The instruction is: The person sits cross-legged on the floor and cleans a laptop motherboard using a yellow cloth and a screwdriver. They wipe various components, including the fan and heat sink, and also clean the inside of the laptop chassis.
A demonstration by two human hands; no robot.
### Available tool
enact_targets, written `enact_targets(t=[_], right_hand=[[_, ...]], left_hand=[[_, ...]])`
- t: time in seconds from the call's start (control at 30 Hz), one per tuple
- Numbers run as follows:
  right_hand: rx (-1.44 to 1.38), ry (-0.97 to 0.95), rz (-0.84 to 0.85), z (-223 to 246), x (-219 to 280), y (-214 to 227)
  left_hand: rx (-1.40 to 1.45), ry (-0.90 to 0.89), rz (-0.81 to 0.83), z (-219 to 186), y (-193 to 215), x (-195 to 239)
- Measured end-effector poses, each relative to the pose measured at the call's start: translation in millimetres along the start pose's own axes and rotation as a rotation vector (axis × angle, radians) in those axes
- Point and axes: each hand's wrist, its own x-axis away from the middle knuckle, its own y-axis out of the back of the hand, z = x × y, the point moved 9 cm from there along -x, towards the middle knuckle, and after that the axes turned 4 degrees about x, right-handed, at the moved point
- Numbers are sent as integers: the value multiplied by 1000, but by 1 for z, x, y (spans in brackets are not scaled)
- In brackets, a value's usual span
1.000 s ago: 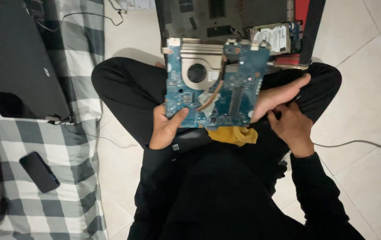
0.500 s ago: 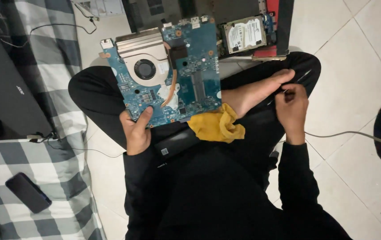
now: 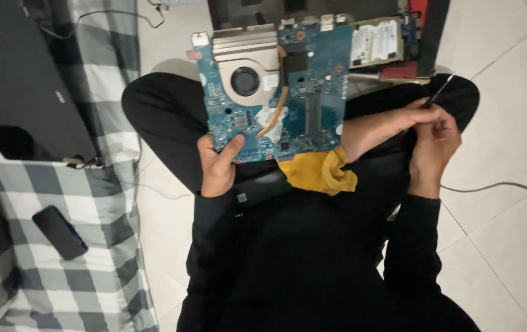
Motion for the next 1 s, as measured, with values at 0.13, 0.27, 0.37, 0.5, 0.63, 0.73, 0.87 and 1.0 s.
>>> enact_targets(t=[0.13, 0.27, 0.37, 0.5, 0.63, 0.73, 0.87, 1.0], right_hand=[[84, -78, 50, 17, 6, -4], [139, -105, 62, 8, 3, 9], [217, -103, 123, 25, 11, 3], [360, -11, 216, 51, 21, -4], [481, 112, 76, 76, 28, -3], [412, 139, 44, 67, 32, -3], [202, -107, 407, 86, 63, -57], [-455, -529, 687, 83, 85, -94]], left_hand=[[97, 0, 2, 8, 3, 1], [161, -22, 57, 7, -6, 1], [175, -58, 74, 15, -3, 2], [101, -19, 38, 2, -6, 4], [35, -38, 100, -11, -10, 4], [-95, -17, 198, -24, -19, 7], [-258, -47, 442, -28, -43, 17], [-205, -141, 640, -53, -67, 23]])
